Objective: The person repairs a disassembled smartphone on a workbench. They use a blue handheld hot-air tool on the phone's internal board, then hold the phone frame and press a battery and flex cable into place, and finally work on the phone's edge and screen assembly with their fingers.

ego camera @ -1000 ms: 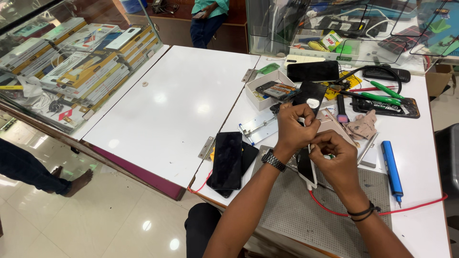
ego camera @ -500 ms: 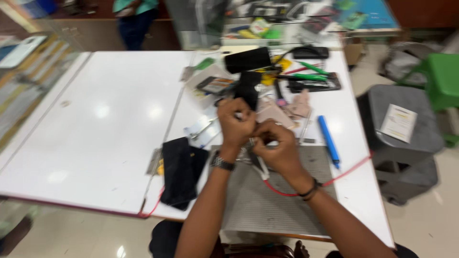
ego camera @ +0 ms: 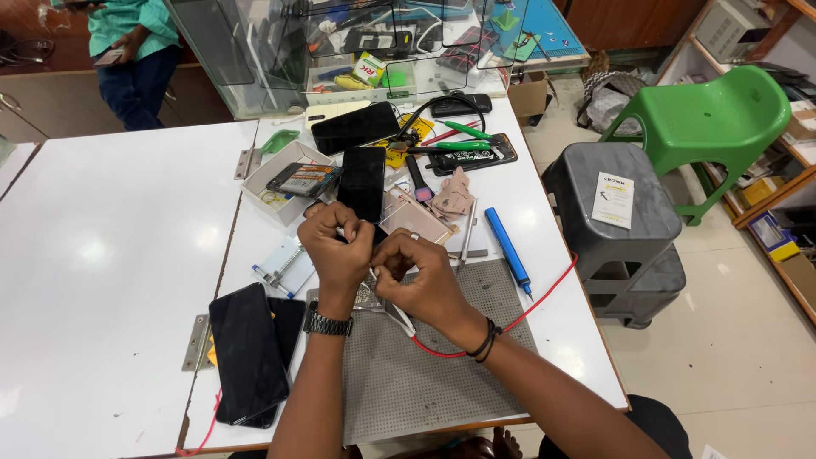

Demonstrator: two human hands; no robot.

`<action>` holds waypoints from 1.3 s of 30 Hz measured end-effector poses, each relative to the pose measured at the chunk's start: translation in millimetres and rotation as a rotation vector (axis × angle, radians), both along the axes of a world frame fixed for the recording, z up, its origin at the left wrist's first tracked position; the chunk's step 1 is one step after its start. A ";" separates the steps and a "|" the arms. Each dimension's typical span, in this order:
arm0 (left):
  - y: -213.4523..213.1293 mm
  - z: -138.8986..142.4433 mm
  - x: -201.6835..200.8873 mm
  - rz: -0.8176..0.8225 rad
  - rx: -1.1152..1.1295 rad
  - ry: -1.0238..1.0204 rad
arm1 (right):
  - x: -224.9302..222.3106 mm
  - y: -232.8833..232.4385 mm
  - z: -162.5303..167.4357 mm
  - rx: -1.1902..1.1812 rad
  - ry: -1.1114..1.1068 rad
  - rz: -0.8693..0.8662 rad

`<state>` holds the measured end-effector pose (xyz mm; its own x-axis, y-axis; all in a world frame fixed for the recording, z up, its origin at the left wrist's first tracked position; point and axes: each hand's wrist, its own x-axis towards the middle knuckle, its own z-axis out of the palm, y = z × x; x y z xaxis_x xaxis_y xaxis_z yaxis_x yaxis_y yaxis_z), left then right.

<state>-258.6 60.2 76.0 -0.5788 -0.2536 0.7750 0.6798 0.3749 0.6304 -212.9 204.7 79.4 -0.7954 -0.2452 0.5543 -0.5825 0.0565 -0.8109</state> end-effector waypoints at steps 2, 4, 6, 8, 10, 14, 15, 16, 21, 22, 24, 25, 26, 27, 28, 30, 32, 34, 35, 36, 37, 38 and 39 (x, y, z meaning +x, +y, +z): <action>-0.7 0.1 0.5 0.002 0.003 -0.013 | 0.0 -0.3 0.5 -0.005 0.001 0.007; 0.1 -0.2 0.9 -0.005 0.004 -0.017 | 0.6 0.5 0.5 -0.006 0.007 0.007; -0.1 -0.4 1.4 -0.015 0.002 -0.010 | 1.0 1.7 0.6 0.002 -0.001 0.010; 0.2 -0.7 1.2 -0.011 -0.006 -0.012 | 1.2 2.4 1.0 0.006 -0.003 0.015; -0.4 -0.6 0.4 -0.012 -0.007 -0.013 | 0.9 2.8 1.6 0.007 0.005 0.020; -1.0 -2.0 0.7 -0.023 0.008 -0.024 | 1.7 3.5 1.1 0.007 -0.003 0.036; -1.2 -2.3 1.0 -0.026 0.008 -0.027 | 1.6 3.5 0.8 0.007 -0.001 0.035; -1.4 -2.4 1.3 -0.025 0.005 -0.031 | 1.6 3.2 0.7 0.005 0.002 0.035; 0.3 0.8 2.7 -0.019 0.018 -0.024 | 2.6 2.8 3.0 0.010 0.007 0.012; 0.7 2.0 3.6 -0.015 0.017 -0.025 | 2.3 2.7 4.5 0.010 0.009 0.011; 0.9 4.4 4.3 -0.008 0.011 -0.021 | 1.9 2.2 7.1 0.007 0.014 0.022; 0.8 5.0 4.9 -0.011 0.013 -0.021 | 3.2 2.4 7.5 0.006 0.011 0.026; 1.0 5.4 5.1 -0.012 0.017 -0.023 | 4.6 2.8 7.8 0.009 0.006 0.028; 1.0 5.5 5.6 -0.014 0.020 -0.024 | 5.2 3.3 8.3 0.012 0.001 0.029; 1.1 5.5 5.5 -0.016 0.017 -0.022 | 4.7 3.6 8.6 0.015 0.001 0.028; 1.4 5.2 5.4 -0.020 0.013 -0.018 | 4.5 3.5 8.7 0.020 0.000 0.022; 0.7 5.9 5.1 -0.024 0.021 -0.017 | 5.0 3.0 9.0 0.021 -0.002 0.020; 0.8 6.3 5.5 -0.029 0.024 -0.019 | 5.3 3.0 9.4 0.024 -0.003 0.025; 0.6 6.9 5.2 -0.031 0.022 -0.019 | 4.7 2.8 10.0 0.027 0.001 0.022; 0.6 7.3 5.3 -0.032 0.020 -0.019 | 4.5 2.9 10.2 0.031 0.004 0.020; 0.4 7.5 5.3 -0.026 0.016 -0.016 | 4.5 2.5 10.2 0.034 0.007 0.019; 0.3 7.5 5.3 -0.020 0.011 -0.013 | 4.7 2.2 9.9 0.036 0.003 0.015; 0.1 7.4 5.0 -0.015 0.006 -0.010 | 5.1 2.1 9.3 0.038 -0.001 0.011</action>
<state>-253.5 60.3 83.4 -0.5904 -0.2493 0.7676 0.6787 0.3614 0.6394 -207.8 206.9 88.7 -0.7929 -0.2743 0.5440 -0.5827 0.0808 -0.8086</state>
